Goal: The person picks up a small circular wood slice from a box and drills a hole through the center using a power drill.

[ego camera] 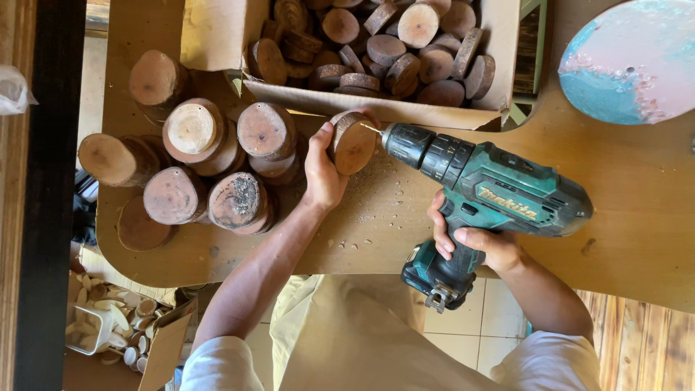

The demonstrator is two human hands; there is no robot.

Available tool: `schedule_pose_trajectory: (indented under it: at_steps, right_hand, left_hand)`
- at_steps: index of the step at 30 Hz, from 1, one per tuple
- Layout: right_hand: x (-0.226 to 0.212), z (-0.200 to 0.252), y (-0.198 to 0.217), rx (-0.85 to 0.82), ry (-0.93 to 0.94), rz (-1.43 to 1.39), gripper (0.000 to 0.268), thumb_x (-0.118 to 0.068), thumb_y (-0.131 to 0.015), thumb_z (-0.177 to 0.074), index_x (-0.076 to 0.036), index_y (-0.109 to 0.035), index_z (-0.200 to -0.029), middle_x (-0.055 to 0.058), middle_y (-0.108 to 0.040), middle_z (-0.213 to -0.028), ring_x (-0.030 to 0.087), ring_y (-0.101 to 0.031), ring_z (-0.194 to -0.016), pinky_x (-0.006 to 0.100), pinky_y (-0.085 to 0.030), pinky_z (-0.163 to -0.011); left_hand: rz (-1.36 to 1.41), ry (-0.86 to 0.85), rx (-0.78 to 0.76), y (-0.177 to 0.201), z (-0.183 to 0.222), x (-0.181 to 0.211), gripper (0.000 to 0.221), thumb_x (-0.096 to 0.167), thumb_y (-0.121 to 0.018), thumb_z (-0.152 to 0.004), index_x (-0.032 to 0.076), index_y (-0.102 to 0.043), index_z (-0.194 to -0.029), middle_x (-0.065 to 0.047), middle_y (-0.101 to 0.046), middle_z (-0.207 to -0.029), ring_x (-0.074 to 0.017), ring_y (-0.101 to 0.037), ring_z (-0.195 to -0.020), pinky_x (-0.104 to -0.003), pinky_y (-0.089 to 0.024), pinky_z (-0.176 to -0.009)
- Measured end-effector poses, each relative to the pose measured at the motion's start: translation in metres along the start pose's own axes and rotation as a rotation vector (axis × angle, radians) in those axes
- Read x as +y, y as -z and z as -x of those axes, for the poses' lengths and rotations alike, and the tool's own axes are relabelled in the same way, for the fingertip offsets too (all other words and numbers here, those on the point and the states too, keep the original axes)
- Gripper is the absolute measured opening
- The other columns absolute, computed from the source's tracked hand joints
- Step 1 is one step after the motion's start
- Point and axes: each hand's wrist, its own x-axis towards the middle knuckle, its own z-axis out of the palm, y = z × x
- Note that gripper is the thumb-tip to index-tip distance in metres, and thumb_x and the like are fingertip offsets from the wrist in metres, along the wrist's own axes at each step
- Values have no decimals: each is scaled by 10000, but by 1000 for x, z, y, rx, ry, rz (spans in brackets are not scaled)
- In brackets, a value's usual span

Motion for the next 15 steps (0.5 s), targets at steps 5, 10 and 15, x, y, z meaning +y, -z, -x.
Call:
schedule_pose_trajectory:
  at_steps: [5,10,15]
  right_hand:
    - [1,-1,-1,-16,28,15,401,-42,-498,-757,146,-341,-1075,179,-408,-778,188,-528,-506,333,-515,-478]
    - [0,-3,-4,-10,20,13,393,-46,-498,-754,143,-351,-1066,166,-405,-787,183,-530,-510,327,-512,-483]
    - [1,-2,-4,-4,15,8,395,-47,-508,-749,142,-360,-1063,162,-405,-789,183,-534,-516,328,-512,-492]
  left_hand:
    - [-38,-72,-60,7,-4,-2,467,276,-274,-860,-54,-509,-1092,-268,-565,-872,-316,-586,-765,-366,-491,-674]
    - [-27,-88,-67,7,-3,-3,461,265,-281,-859,-62,-510,-1091,-268,-565,-871,-311,-582,-766,-364,-490,-664]
    - [-13,-100,-74,9,-4,-5,453,254,-283,-861,-61,-508,-1094,-268,-565,-875,-318,-583,-774,-369,-491,-660]
